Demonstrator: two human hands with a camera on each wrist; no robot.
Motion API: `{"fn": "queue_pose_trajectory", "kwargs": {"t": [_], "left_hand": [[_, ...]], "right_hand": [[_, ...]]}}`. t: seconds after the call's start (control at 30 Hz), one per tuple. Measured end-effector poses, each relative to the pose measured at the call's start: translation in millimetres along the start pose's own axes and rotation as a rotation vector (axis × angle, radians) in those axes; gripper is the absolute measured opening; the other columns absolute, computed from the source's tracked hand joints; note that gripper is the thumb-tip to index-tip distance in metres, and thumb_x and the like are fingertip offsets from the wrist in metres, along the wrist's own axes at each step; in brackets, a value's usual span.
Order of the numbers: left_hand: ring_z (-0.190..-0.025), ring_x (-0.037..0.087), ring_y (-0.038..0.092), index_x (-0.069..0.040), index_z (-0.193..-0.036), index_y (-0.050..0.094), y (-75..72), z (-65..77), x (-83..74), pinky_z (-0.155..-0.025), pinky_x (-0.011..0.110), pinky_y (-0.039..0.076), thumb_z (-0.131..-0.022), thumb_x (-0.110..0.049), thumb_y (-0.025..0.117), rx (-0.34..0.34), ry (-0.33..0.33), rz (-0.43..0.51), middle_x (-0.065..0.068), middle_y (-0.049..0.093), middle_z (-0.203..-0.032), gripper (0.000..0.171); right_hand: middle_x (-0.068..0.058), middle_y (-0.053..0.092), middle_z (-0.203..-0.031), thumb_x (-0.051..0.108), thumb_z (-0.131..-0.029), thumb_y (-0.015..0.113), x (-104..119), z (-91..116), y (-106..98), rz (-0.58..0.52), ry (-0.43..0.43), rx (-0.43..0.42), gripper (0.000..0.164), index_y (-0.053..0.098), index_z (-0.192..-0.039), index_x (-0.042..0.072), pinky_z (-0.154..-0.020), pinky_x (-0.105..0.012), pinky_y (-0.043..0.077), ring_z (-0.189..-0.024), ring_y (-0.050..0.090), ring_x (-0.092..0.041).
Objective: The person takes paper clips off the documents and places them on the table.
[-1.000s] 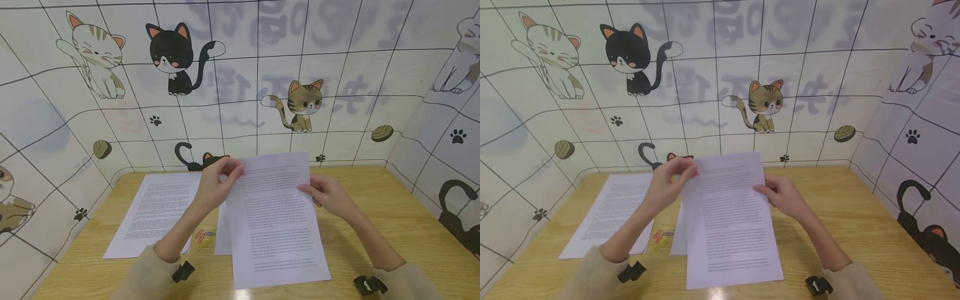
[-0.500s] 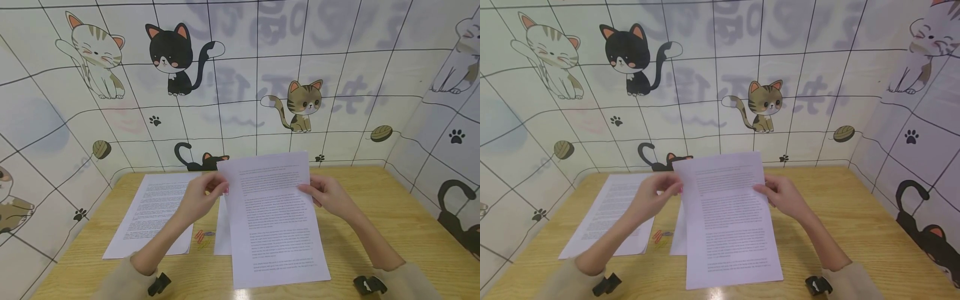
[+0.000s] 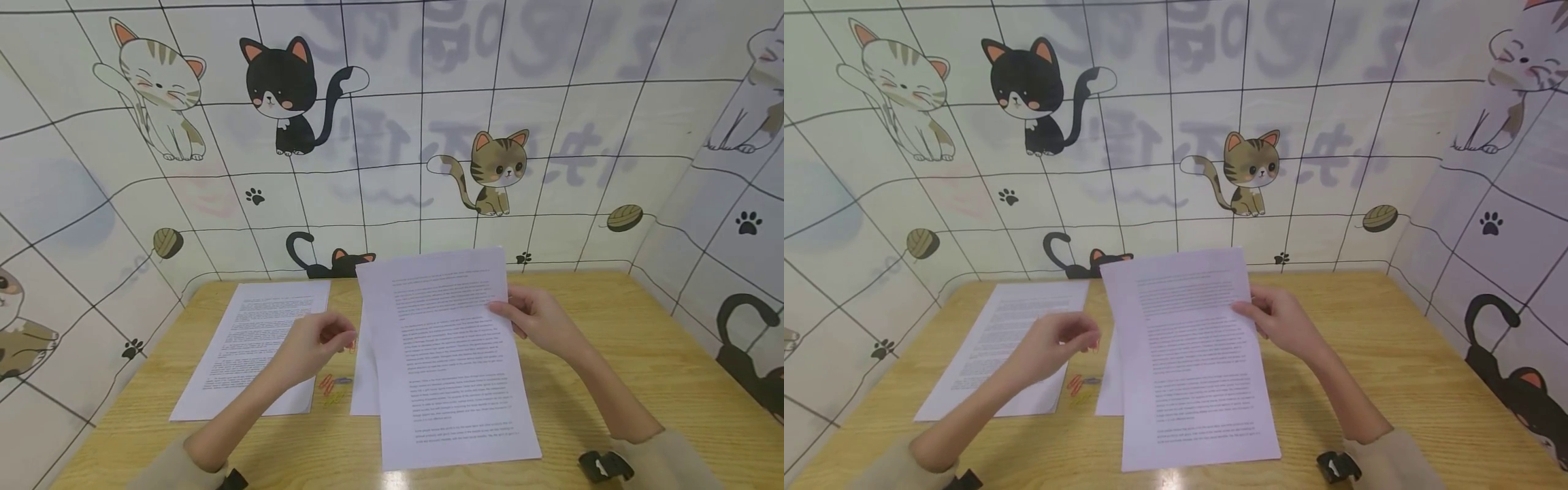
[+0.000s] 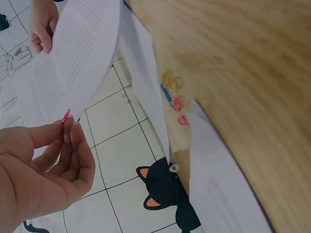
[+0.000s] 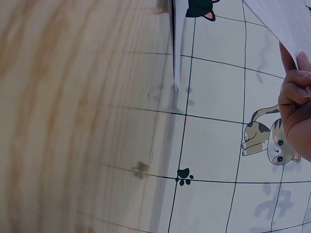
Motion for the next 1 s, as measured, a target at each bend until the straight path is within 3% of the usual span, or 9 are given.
{"fn": "queue_pose_trajectory", "kwargs": {"t": [0.33,0.73,1.0], "left_hand": [[-0.069,0.025,0.063,-0.006,-0.090,0.069,1.7,15.4,13.8,-0.061,0.024,0.051,-0.094,-0.006,0.070,0.120,-0.049,-0.044,0.001,0.068,-0.079,0.005],[-0.063,0.029,0.063,-0.003,-0.089,0.067,2.8,24.4,23.2,-0.063,0.025,0.049,-0.094,-0.001,0.067,0.277,-0.072,0.023,0.009,0.066,-0.071,0.006],[-0.067,0.027,0.063,-0.003,-0.087,0.067,3.5,22.2,33.2,-0.065,0.024,0.048,-0.093,0.000,0.067,0.311,-0.099,0.008,0.007,0.068,-0.072,0.007]], "right_hand": [[-0.004,0.065,-0.070,0.006,-0.102,0.059,1,0,-1,0.004,-0.015,0.002,0.024,0.065,-0.124,-0.001,-0.037,-0.025,0.024,-0.045,0.037,-0.014],[-0.003,0.062,-0.067,0.006,-0.101,0.060,1,0,-1,0.007,0.001,0.001,0.023,0.065,-0.123,-0.001,-0.038,-0.025,0.024,-0.046,0.038,-0.013],[-0.004,0.063,-0.068,0.006,-0.101,0.060,1,0,-1,0.007,-0.001,-0.003,0.024,0.065,-0.124,-0.001,-0.038,-0.025,0.024,-0.045,0.037,-0.013]]}}
Point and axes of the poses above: each hand's wrist, its own z-axis away from the middle knuckle, its own y-axis out of the palm, x = y × z, the point moved 4 cm from there along -z, towards the middle knuckle
